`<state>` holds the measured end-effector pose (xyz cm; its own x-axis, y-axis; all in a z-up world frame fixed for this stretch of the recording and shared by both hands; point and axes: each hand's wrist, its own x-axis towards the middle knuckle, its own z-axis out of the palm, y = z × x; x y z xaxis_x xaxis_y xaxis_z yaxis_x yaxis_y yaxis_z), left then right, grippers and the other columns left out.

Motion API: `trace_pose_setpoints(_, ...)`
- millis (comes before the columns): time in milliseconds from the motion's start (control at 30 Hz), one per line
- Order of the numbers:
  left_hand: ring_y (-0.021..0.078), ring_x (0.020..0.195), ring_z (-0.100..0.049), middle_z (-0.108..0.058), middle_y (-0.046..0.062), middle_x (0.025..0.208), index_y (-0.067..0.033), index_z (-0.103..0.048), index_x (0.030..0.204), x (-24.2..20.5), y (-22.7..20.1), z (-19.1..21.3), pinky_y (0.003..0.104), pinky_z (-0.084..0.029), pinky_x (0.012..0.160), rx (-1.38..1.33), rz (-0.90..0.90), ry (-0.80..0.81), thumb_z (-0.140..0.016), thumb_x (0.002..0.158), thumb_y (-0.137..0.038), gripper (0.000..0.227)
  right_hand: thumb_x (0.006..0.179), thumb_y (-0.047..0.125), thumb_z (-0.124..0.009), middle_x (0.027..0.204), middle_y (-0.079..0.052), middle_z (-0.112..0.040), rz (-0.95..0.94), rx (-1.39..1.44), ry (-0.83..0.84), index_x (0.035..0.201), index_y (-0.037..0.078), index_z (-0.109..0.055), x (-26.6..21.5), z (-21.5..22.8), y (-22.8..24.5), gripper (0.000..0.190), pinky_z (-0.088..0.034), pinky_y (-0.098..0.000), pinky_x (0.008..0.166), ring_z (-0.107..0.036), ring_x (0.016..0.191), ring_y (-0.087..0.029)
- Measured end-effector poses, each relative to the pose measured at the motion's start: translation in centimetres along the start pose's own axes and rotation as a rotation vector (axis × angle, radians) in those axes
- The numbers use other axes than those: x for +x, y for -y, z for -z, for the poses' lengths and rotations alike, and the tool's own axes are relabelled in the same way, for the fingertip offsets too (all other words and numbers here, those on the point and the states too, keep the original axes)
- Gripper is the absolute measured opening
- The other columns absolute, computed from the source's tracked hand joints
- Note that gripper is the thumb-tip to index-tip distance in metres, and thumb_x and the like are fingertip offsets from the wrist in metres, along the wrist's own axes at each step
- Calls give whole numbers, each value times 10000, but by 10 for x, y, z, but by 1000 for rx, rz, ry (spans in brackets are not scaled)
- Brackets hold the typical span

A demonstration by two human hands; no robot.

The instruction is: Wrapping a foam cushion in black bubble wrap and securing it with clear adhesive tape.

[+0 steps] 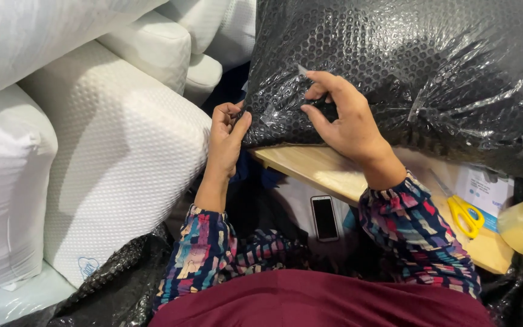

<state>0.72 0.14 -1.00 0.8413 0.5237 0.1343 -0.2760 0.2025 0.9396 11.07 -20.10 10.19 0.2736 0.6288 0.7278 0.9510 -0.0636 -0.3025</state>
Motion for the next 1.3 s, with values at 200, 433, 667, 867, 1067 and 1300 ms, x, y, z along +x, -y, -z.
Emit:
trace_pose_setpoints(200, 57, 964, -540, -645, 36, 1309, -200, -526, 1113, 4, 1, -6, 235, -461, 887, 5, 23, -68, -730, 981, -260, 250, 899, 5, -807, 1178, -106, -618, 19, -15, 68, 1119, 44, -721, 26, -3, 33, 240, -517, -397, 919, -617, 1069, -295)
trace_pose_setpoints(433, 19, 887, -532, -661, -2, 1223, -197, -519, 1080, 13, 13, -4, 183, -457, 820, -50, 25, -69, -735, 985, -300, 258, 898, 10, -710, 866, -115, -706, -227, 56, 314, 961, 29, -743, 64, -19, 57, 73, -529, -333, 791, -683, 860, -248)
trace_pose_setpoints(667, 33, 890, -536, -664, 6, 1217, -198, -520, 1082, 13, 15, -2, 197, -450, 822, -69, 23, -58, -709, 1002, -283, 223, 904, 83, -699, 761, -115, -718, -408, -179, 479, 914, 49, -779, 79, -33, 60, 87, -588, -326, 549, -711, 726, -201)
trace_pose_setpoints(867, 44, 904, -536, -665, 11, 1211, -184, -518, 1089, 8, 5, -7, 211, -451, 830, -72, 17, -64, -706, 999, -290, 234, 870, 38, -721, 768, -54, -726, -322, -213, 440, 908, 73, -767, 69, -35, 59, 70, -438, -295, 806, -679, 810, -219)
trace_pose_setpoints(1067, 57, 946, -539, -663, 11, 1224, -192, -517, 1095, 11, 13, -6, 229, -440, 862, -62, 15, -57, -706, 1004, -302, 238, 830, 65, -782, 739, 40, -700, -221, -334, 415, 873, 145, -740, 50, -50, 33, 100, -339, -346, 790, -628, 795, -191)
trace_pose_setpoints(1300, 63, 967, -552, -657, 16, 1218, -184, -514, 1093, 12, 14, -5, 234, -443, 865, -62, 16, -68, -711, 1003, -303, 247, 768, 37, -810, 690, 17, -689, -153, -399, 395, 846, 121, -743, 49, -56, 32, 132, -326, -355, 766, -632, 730, -210)
